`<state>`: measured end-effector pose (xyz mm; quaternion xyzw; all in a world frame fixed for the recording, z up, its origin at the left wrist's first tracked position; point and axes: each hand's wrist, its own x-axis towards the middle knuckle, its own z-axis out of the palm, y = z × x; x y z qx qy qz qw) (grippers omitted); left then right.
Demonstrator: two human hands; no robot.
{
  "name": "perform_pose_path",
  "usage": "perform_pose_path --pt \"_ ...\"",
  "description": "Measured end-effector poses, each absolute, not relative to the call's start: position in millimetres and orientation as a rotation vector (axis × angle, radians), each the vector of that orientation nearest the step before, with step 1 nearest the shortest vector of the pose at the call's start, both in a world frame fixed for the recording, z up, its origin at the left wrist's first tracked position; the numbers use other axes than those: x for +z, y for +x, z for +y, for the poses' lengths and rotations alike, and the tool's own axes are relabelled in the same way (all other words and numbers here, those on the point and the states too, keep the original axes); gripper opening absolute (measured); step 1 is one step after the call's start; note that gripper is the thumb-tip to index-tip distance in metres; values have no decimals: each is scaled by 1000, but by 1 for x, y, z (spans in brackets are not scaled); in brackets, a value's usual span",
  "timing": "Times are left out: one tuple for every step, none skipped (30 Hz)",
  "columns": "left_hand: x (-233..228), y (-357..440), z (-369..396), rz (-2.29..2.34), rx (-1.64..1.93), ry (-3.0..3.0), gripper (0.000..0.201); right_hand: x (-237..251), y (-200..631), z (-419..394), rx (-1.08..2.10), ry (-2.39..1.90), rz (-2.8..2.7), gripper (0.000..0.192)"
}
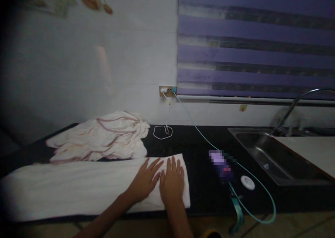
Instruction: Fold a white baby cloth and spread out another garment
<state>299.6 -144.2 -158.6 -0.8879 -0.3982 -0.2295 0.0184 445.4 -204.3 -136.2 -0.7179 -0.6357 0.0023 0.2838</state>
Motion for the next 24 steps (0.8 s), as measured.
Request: perform_pose_path --pt "-158 300 -144 -1239 -704 -2767 45 -142 447 -201 22 -1954 -1720 55" --pt "-158 300 -143 -1241 -700 -2774 45 -147 448 -200 30 -1979 -1734 56" --pt "-157 300 -143 -1243 -697 -2777 45 -151 449 -199 29 -1994 -1744 57" --pt "-157 301 -143 -1246 -697 -2777 45 -154 450 -198 20 -2003 -1751 58" --pt "-157 303 -143 -1248 -698 -2775 45 -157 452 -198 6 -2005 -1757 58" --pt "-158 305 -143 -1250 -700 -2774 45 -158 455 -198 -11 -2008 -1762 58" --pt "-158 309 -143 -1248 -702 -2775 45 -158 459 -199 -30 -2014 -1765 58" --pt "-158 315 -144 -1243 -705 -2780 45 -159 464 -199 -46 -2023 -1770 58" --pt "-158 322 -145 -1237 -713 -2788 45 -159 471 -200 -59 -2033 -1776 58" --pt "-158 330 -146 -1233 -727 -2799 45 -159 479 -201 -68 -2045 -1781 59" --pt "-158 340 -147 -1230 -743 -2812 44 -160 489 -202 -71 -2058 -1787 59" --pt "-159 351 -149 -1230 -760 -2826 44 -160 500 -204 -70 -2071 -1792 60" --pt "-159 363 -151 -1238 -778 -2839 44 -160 512 -206 -65 -2086 -1797 60" --pt "-160 374 -153 -1248 -792 -2851 45 -161 524 -208 -58 -2102 -1802 60" --pt "-161 386 -155 -1257 -804 -2864 45 -161 536 -211 -52 -2120 -1805 60" --pt "-162 396 -157 -1266 -813 -2878 46 -162 547 -213 -46 -2137 -1808 61" --pt "-163 406 -159 -1273 -821 -2892 46 -162 556 -215 -41 -2151 -1811 61" --pt "-164 414 -161 -1279 -829 -2903 46 -163 565 -217 -36 -2160 -1811 61" --pt "-165 421 -162 -1283 -837 -2912 47 -163 571 -218 -33 -2162 -1810 61" --pt "-165 425 -162 -1285 -843 -2918 46 -162 575 -219 -31 -2155 -1807 60" --pt "-165 429 -163 -1286 -850 -2919 46 -162 578 -219 -35 -2135 -1801 60" --pt "-164 431 -163 -1284 -854 -2920 46 -161 579 -220 -50 -2103 -1789 59" --pt "-164 431 -163 -1278 -854 -2924 46 -160 580 -221 -75 -2057 -1766 58" --pt "-162 432 -162 -1273 -849 -2928 46 -159 581 -223 -108 -2003 -1728 57"
